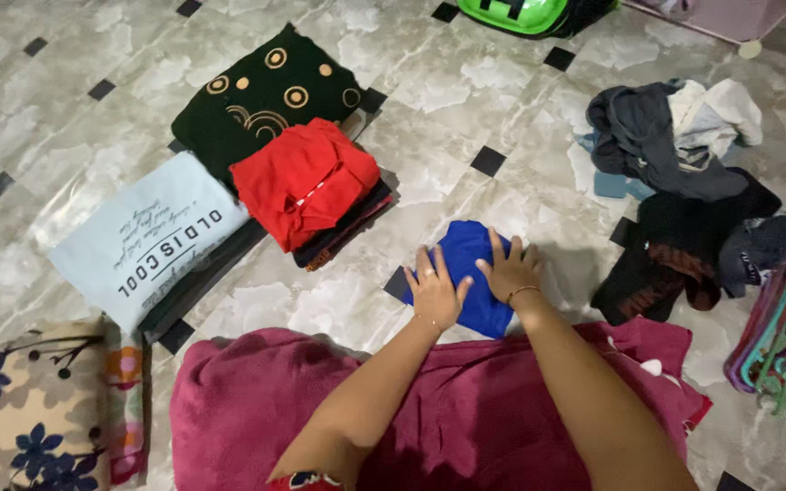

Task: The person folds several shirts, shorts, and other items of clothing by hand, stacking them onto a folded blanket and gathering hangers.

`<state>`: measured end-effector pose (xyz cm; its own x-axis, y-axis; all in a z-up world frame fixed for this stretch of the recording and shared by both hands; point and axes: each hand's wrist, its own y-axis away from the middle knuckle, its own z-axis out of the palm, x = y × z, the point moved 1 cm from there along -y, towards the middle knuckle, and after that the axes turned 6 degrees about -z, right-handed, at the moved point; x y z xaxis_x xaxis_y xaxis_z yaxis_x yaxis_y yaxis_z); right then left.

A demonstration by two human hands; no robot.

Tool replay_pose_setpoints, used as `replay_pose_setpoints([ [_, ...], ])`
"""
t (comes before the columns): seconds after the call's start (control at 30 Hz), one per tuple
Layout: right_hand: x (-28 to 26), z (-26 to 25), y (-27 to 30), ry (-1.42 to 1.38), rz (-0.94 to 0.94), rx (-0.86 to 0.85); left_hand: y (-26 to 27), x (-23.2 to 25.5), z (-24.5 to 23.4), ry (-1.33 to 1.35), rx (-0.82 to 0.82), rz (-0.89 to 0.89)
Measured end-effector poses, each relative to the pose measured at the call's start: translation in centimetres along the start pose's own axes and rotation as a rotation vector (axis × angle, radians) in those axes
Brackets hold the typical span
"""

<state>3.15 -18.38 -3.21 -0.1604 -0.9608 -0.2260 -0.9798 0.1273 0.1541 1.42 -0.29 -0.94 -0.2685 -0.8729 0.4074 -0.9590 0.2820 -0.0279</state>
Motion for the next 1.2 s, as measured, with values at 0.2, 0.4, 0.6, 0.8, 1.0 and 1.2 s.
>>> replay_pose_setpoints([
  [0.2,4.7,4.1,-2.5,-0.465,-0.278,0.253,-3.1,-2.7,-0.4,0.372,-0.190,-0.390],
  [0.4,3.9,-0.3,-1.9,-0.957,-0.012,-0.123,-4.6,-3.5,-3.6,1.186,-0.682,-0.554],
  [0.6,2.0,-4.5,-0.7,-1.656,0.210,-0.211,-7.8,-5.6,-17.5,1.313,-0.298,-0.227],
  [0.8,3.7,-2.9,-0.6,-1.476,0.346,-0.207,-8.5,-12.8,-26.4,1.416,0.302,-0.394],
  [1.0,10.4,-1.2,-3.2,-1.074,0.293,0.152,-10.8,-22.4,-19.6,1.258,0.553,-0.405],
  [1.2,20.2,-2.5,-2.7,-0.538,0.269,0.685,-12.0,-25.8,-17.0,1.009,0.731,-0.446],
])
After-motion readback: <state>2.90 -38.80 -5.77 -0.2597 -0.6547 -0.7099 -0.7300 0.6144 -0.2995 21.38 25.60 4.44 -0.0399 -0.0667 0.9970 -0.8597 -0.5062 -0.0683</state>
